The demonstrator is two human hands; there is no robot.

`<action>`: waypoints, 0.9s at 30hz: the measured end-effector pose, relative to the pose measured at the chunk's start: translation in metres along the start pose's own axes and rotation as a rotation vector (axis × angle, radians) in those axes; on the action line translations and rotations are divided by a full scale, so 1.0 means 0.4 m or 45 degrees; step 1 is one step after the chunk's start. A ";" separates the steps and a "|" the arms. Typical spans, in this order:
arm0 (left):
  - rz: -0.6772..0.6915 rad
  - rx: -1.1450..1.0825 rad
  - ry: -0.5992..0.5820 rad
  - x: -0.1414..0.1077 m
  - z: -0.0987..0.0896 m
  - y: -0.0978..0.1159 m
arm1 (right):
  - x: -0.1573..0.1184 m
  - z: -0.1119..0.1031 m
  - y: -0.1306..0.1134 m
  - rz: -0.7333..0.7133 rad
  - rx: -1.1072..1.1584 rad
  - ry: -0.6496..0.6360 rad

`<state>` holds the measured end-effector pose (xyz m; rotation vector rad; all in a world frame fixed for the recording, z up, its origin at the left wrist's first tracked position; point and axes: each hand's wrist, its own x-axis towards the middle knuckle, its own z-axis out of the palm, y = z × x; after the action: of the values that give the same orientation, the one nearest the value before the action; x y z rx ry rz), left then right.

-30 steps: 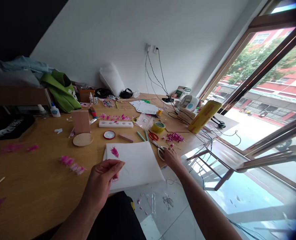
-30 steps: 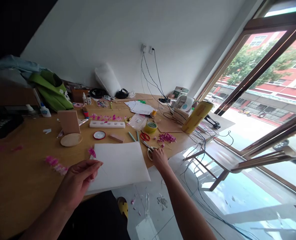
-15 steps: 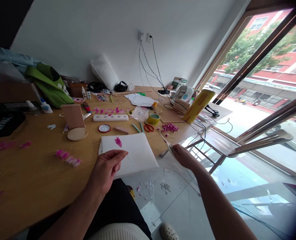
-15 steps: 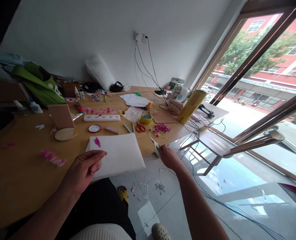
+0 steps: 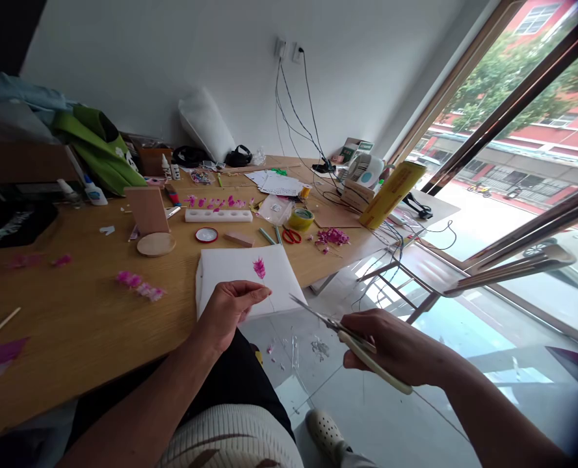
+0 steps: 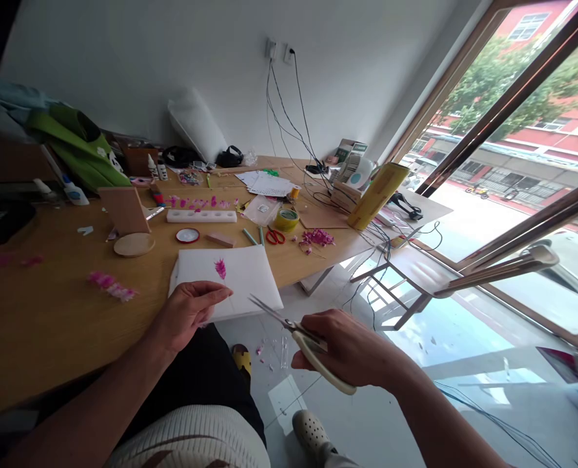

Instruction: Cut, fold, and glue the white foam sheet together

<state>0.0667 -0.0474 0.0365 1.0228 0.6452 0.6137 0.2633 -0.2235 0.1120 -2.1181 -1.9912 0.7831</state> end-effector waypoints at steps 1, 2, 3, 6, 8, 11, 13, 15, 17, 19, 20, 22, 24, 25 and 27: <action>0.002 0.021 -0.011 -0.003 0.001 -0.001 | 0.001 -0.005 -0.008 -0.020 -0.059 -0.040; 0.004 0.037 -0.019 -0.006 0.003 -0.002 | 0.003 -0.009 -0.014 -0.041 -0.105 -0.073; 0.007 0.049 -0.023 -0.009 0.004 -0.002 | 0.005 -0.013 -0.020 -0.061 -0.141 -0.100; 0.004 0.063 -0.016 -0.018 0.011 -0.002 | 0.013 -0.022 -0.031 -0.096 -0.221 -0.121; -0.003 0.060 -0.008 -0.024 0.015 -0.001 | 0.018 -0.026 -0.035 -0.117 -0.242 -0.135; -0.014 0.058 -0.015 -0.032 0.017 0.002 | 0.022 -0.030 -0.040 -0.143 -0.246 -0.152; -0.017 0.062 -0.017 -0.035 0.017 0.004 | 0.023 -0.033 -0.043 -0.148 -0.248 -0.160; -0.013 0.069 -0.016 -0.037 0.016 0.005 | 0.024 -0.036 -0.046 -0.153 -0.254 -0.163; -0.003 0.074 -0.020 -0.038 0.016 0.005 | 0.023 -0.039 -0.050 -0.156 -0.267 -0.160; -0.001 0.085 -0.038 -0.040 0.016 0.002 | 0.022 -0.042 -0.054 -0.148 -0.276 -0.161; -0.004 0.092 -0.049 -0.040 0.017 0.000 | 0.020 -0.043 -0.057 -0.137 -0.277 -0.171; -0.012 0.102 -0.062 -0.042 0.018 -0.004 | 0.015 -0.045 -0.062 -0.114 -0.281 -0.209; -0.015 0.091 -0.053 -0.041 0.018 -0.005 | 0.007 -0.048 -0.063 -0.092 -0.299 -0.244; -0.011 0.081 -0.037 -0.041 0.017 -0.004 | 0.002 -0.050 -0.060 -0.081 -0.311 -0.258; 0.002 0.066 0.003 -0.039 0.010 0.001 | -0.005 -0.053 -0.043 -0.043 -0.319 -0.277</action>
<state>0.0594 -0.0607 0.0414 1.0708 0.6652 0.6024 0.2574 -0.2179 0.1380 -2.2059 -2.3419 0.8290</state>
